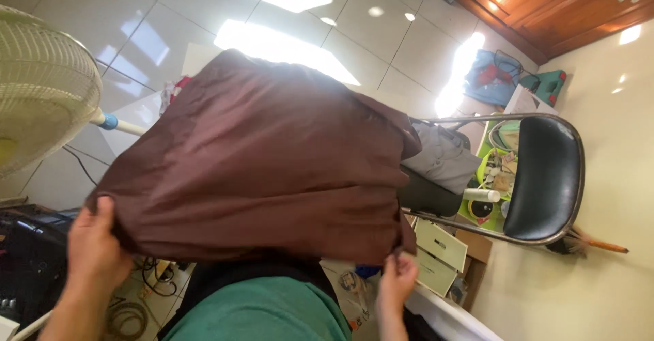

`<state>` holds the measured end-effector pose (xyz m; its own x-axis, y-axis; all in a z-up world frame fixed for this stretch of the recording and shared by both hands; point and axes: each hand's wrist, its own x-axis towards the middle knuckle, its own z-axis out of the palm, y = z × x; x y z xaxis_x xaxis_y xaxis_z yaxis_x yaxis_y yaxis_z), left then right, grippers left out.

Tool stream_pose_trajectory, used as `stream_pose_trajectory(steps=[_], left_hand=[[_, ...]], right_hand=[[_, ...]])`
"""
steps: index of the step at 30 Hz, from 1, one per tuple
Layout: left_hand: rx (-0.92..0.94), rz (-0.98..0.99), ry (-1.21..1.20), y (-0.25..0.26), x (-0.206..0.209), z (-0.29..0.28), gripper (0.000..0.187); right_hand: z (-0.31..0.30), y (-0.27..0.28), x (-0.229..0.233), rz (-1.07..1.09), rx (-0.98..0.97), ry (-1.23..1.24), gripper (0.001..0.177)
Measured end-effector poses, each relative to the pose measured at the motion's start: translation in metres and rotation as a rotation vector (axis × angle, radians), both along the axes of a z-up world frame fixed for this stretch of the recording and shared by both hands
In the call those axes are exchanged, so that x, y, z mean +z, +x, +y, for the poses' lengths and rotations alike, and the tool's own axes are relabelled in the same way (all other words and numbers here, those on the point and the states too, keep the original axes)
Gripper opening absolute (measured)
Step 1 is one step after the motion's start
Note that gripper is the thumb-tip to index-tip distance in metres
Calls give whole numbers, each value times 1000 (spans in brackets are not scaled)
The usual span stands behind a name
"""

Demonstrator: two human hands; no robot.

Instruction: Fold various items of laundry including a shirt and a jacket on a flat surface.

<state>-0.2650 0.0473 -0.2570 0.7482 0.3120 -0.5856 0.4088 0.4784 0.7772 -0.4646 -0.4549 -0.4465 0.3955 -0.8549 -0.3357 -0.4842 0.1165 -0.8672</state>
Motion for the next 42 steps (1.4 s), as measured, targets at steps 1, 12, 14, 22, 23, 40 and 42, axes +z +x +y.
stream_pose_trajectory(steps=[1,12,14,22,23,40,42], left_hand=[[21,40,64,-1,0,9,26],[-23,210,289,5,-89,66,32],[-12,197,248,4,-91,67,33],[-378,501,237,-11,-64,48,53],[-378,508,237,1,-44,42,53],[-444,539,268,-48,-194,143,50],[-453,593,228,-43,-161,101,52]], right_hand=[[6,-27,-12,-11,26,56,32],[21,4,12,26,-150,457,58],[28,10,29,215,-80,259,75],[-51,-36,-34,-233,-162,803,22],[-57,-7,9,-226,-165,804,22],[-47,-26,33,-25,-123,526,21],[-45,-33,8,-67,-178,624,20]])
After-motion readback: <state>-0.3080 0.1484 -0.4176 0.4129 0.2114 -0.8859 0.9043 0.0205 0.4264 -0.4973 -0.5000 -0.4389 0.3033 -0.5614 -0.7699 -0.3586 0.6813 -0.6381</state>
